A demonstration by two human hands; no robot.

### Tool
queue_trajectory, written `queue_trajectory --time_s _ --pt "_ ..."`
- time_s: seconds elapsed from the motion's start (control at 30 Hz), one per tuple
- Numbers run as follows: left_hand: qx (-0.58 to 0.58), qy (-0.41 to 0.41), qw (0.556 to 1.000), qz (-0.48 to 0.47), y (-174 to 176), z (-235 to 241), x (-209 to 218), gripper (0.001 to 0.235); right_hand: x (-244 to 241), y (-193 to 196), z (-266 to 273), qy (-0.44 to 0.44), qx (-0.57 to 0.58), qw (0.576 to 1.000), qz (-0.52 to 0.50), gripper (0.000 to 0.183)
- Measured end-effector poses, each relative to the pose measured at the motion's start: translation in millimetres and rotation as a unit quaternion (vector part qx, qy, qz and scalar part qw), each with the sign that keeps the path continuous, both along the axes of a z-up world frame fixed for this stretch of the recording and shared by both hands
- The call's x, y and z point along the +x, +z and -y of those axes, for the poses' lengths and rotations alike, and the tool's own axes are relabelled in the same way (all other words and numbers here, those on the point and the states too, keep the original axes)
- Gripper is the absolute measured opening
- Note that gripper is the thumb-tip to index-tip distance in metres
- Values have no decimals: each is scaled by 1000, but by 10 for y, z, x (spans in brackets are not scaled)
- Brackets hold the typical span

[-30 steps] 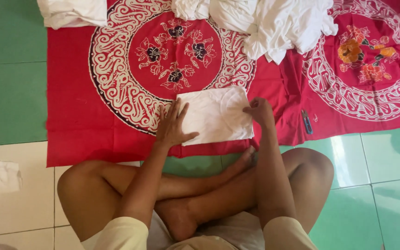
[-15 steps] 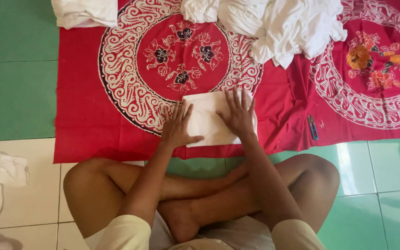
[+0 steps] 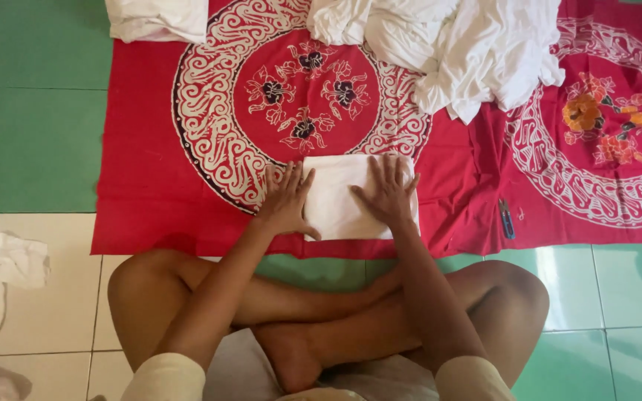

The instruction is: The person folds a white shirt on a red patterned mat, smoothing the fabric and stacking it with other folded clothes. They then pick up another white shirt, unfold it, and begin folding it in the same manner.

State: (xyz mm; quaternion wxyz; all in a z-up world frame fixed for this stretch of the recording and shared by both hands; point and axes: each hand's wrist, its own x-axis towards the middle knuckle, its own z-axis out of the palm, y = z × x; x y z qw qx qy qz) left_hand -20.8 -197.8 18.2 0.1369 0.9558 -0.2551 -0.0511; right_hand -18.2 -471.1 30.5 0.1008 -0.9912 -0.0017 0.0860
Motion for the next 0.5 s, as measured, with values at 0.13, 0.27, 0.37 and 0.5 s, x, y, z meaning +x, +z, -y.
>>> queue_trajectory --time_s 0.13,0.27,0.37,0.5 --pt "-136 43 987 72 -335 -54 443 106 66 22 -55 -14 -1 1000 9 93" --pt "-177 73 981 39 -559 14 854 37 88 -50 -118 -22 38 998 44 86" --pt "-115 88 989 5 -664 126 1005 21 47 -64 -125 -14 36 998 41 86" --pt "-39 106 993 -37 -844 127 1252 14 54 25 -150 -13 39 998 55 82"
